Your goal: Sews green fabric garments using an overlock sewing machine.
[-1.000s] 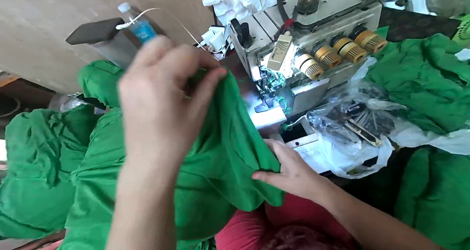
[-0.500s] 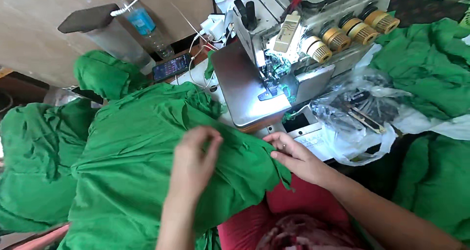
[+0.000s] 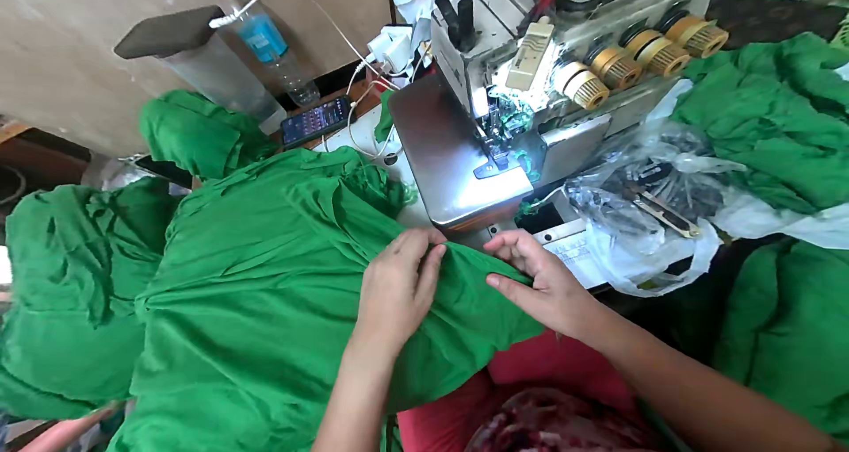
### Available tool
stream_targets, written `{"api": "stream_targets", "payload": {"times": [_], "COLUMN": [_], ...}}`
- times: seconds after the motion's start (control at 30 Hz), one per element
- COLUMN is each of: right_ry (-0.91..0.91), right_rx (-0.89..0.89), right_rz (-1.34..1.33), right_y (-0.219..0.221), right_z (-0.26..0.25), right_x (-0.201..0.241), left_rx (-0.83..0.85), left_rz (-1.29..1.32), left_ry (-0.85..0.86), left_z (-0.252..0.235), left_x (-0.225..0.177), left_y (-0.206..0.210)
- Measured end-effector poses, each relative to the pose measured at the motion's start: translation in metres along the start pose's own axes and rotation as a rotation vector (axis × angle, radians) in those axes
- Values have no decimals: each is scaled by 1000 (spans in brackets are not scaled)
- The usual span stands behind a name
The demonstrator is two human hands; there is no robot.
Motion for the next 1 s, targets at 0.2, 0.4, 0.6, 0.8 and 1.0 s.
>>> {"api": "stream_targets", "payload": {"times": [0.2,0.4,0.6,0.8,1.0], "right_ry": [-180,-135,-192,-124,-9], "right_rx": [-13,3,174,112,183], "right_rz": [143,-37,-249,-445,3], "right_y": [-24,-33,-13,-13,-43], "right_z": [-2,5,9,1,22], "right_x": [10,19,50,53,-6], "left_rx": [130,182,5,-522,-61], "left_rz": [-42,88,564,86,9], "left_ry": [52,-38,-401,346,273], "left_z": [-16,-9,-18,-82,-84], "left_x": [4,10,4,-47,-49], "left_y": [-23,-28,-41,-67,36]}}
Point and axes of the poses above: each hand's wrist, its own z-axis away from the middle knuckle, its own y-axis out of the palm, x = y × z, the point moved 6 cm from there along -z, towards the middle knuckle, and after that the axes turned 15 degrees about -x, right-handed, at the moved point
